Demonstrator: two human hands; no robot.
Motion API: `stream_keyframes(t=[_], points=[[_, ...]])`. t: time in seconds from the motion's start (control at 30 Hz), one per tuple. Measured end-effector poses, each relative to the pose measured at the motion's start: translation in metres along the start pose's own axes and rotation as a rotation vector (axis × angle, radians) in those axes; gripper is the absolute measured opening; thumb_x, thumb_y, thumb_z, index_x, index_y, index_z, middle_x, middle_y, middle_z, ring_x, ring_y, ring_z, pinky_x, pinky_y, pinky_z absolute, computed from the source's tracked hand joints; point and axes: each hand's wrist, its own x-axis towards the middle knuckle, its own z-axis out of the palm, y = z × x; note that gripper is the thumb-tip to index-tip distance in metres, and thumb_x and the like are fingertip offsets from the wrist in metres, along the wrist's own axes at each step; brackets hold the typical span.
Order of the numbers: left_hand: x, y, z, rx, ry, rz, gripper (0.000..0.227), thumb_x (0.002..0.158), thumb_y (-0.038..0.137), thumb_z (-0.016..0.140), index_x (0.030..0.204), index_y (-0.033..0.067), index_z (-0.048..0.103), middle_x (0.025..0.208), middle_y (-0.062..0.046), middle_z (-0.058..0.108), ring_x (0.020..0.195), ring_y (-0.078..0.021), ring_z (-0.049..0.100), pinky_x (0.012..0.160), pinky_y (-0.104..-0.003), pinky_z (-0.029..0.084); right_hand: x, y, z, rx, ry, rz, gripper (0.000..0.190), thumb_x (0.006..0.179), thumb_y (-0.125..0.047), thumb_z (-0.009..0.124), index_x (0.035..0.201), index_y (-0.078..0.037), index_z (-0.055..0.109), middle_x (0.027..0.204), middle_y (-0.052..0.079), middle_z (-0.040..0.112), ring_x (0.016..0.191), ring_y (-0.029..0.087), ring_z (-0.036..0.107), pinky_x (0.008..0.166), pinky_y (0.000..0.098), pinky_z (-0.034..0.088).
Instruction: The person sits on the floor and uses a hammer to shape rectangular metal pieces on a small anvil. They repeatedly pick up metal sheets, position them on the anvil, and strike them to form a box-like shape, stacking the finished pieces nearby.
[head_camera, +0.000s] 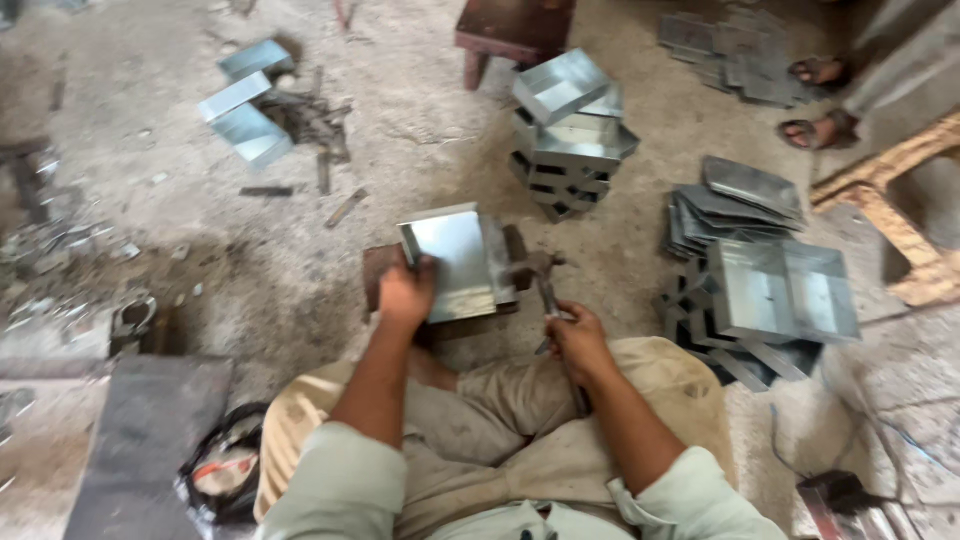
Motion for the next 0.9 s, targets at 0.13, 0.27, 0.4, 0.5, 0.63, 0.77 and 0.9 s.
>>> stream_keyframes(t=[0.13, 0.27, 0.4, 0.5, 0.63, 0.77, 0.9], points=[[0.002, 0.003, -0.038, 0.253, -0.212, 0.156, 0.052, 0.085, 0.036, 0.065, 0.124, 0.0018, 0.066, 0.113, -0.031, 0.069, 0.105, -0.0489, 0.066, 0.093, -0.054, 0.053, 0.014, 0.024, 0.004, 0.099, -0.011, 0.027, 0.055, 0.089, -0.011, 0.072, 0.140, -0.004, 0.053, 0.070, 0.008, 0.064, 0.046, 0.015, 0.053, 0.040, 0.0315, 0.042], [-0.008, 0.058, -0.050, 0.597, -0.423, 0.018, 0.042, 0.092, 0.029, 0.055, 0.132, 0.0325, 0.070, 0.146, -0.006, 0.059, 0.140, -0.0339, 0.050, 0.119, -0.062, 0.034, 0.010, 0.027, 0.005, 0.132, -0.059, 0.039, 0.053, 0.089, -0.010, 0.072, 0.139, -0.003, 0.055, 0.068, 0.007, 0.062, 0.044, 0.014, 0.050, 0.038, 0.0307, 0.039], [-0.026, 0.088, -0.030, 0.881, -0.201, 0.325, 0.040, 0.097, 0.041, 0.057, 0.135, 0.0326, 0.065, 0.163, 0.003, 0.041, 0.158, -0.0288, 0.023, 0.116, -0.084, 0.007, 0.007, 0.019, 0.010, 0.100, -0.046, 0.028, 0.050, 0.091, -0.011, 0.072, 0.137, 0.000, 0.056, 0.069, 0.006, 0.062, 0.045, 0.013, 0.052, 0.038, 0.0304, 0.039], [-0.012, 0.082, -0.021, 0.770, 0.110, 0.341, 0.074, 0.075, 0.053, 0.065, 0.144, 0.0247, 0.057, 0.168, -0.010, 0.028, 0.155, -0.0440, 0.009, 0.103, -0.092, 0.003, 0.002, 0.012, 0.013, 0.064, -0.035, 0.035, 0.052, 0.092, -0.011, 0.071, 0.140, -0.001, 0.054, 0.070, 0.006, 0.061, 0.046, 0.013, 0.052, 0.039, 0.0307, 0.039], [0.004, 0.050, -0.038, 0.732, 0.061, -0.050, 0.088, 0.075, 0.051, 0.060, 0.154, 0.0138, 0.047, 0.162, -0.020, 0.038, 0.145, -0.0455, 0.032, 0.104, -0.077, 0.026, -0.009, 0.000, 0.013, 0.067, -0.031, 0.090, 0.058, 0.092, -0.011, 0.071, 0.145, -0.004, 0.048, 0.072, 0.006, 0.062, 0.049, 0.013, 0.051, 0.043, 0.0313, 0.040], [0.000, 0.064, -0.073, 0.608, -0.295, -0.484, 0.048, 0.106, 0.043, 0.049, 0.149, 0.0213, 0.055, 0.145, -0.016, 0.061, 0.134, -0.0343, 0.059, 0.106, -0.046, 0.050, -0.014, -0.007, 0.017, 0.046, -0.010, 0.127, 0.058, 0.092, -0.010, 0.071, 0.145, -0.006, 0.047, 0.072, 0.006, 0.061, 0.050, 0.014, 0.050, 0.044, 0.0319, 0.040], [-0.016, 0.096, -0.105, 0.620, -0.282, -0.184, 0.038, 0.109, 0.031, 0.044, 0.143, 0.0309, 0.060, 0.143, -0.009, 0.065, 0.129, -0.0361, 0.063, 0.108, -0.050, 0.050, -0.011, -0.001, 0.016, 0.028, -0.027, 0.079, 0.054, 0.092, -0.012, 0.071, 0.142, -0.002, 0.052, 0.071, 0.005, 0.060, 0.050, 0.013, 0.050, 0.044, 0.0313, 0.040]])
